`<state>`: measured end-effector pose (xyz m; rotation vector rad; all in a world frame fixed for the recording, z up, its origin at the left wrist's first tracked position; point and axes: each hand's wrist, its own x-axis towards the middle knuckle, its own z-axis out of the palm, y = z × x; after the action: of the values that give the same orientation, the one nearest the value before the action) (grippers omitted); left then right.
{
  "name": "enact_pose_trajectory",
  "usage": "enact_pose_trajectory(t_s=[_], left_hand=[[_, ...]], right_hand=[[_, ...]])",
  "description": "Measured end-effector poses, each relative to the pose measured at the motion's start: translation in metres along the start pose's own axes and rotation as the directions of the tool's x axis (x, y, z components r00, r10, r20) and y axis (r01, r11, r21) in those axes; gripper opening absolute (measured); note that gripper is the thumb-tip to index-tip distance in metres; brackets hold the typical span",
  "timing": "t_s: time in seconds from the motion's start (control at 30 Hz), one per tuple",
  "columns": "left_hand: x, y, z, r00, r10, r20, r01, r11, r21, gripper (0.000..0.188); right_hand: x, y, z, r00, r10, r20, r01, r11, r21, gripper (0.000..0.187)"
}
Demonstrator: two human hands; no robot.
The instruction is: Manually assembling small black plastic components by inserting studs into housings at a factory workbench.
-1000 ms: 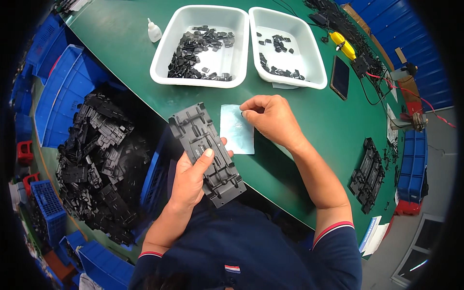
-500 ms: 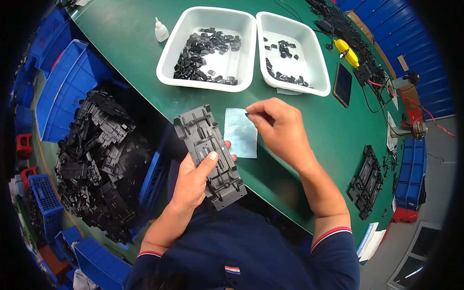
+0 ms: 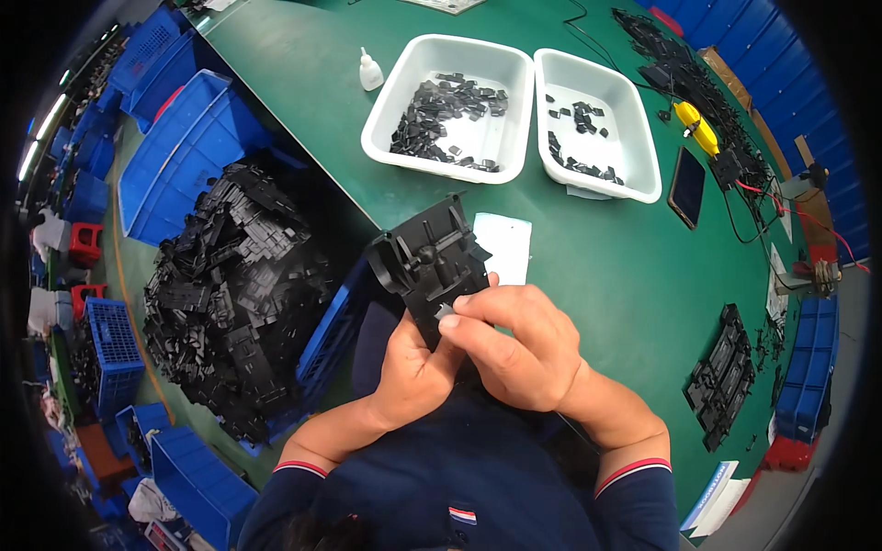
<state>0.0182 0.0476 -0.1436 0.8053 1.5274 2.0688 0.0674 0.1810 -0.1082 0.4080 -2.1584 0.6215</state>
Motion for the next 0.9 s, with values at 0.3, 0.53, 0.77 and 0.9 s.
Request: enact_pose_trajectory(t_s=[0.3, 0.53, 0.77, 0.9], left_hand=[[-0.012, -0.014, -0.001, 0.987, 0.155, 0.042, -0.158, 0.984, 0.087, 0.037], [-0.017, -0.013, 0.001, 0.992, 0.122, 0.033, -0.123, 0.992, 0.032, 0.034], [-0.017, -0.012, 0.001, 0.988, 0.151, 0.018, -0.151, 0.987, 0.055, 0.029], [-0.018, -0.017, 0.002, 0.987, 0.160, -0.002, -0.159, 0.984, 0.074, 0.027]], right_hand=[[0.000, -0.012, 0.004, 0.996, -0.066, -0.060, 0.066, 0.998, -0.002, 0.040], [0.005, -0.018, 0.003, 0.996, -0.075, -0.053, 0.075, 0.997, -0.015, 0.041], [0.006, -0.019, 0.002, 0.996, -0.079, -0.035, 0.079, 0.997, -0.017, 0.042], [0.007, -0.020, 0.001, 0.996, -0.085, -0.024, 0.085, 0.996, -0.021, 0.040]])
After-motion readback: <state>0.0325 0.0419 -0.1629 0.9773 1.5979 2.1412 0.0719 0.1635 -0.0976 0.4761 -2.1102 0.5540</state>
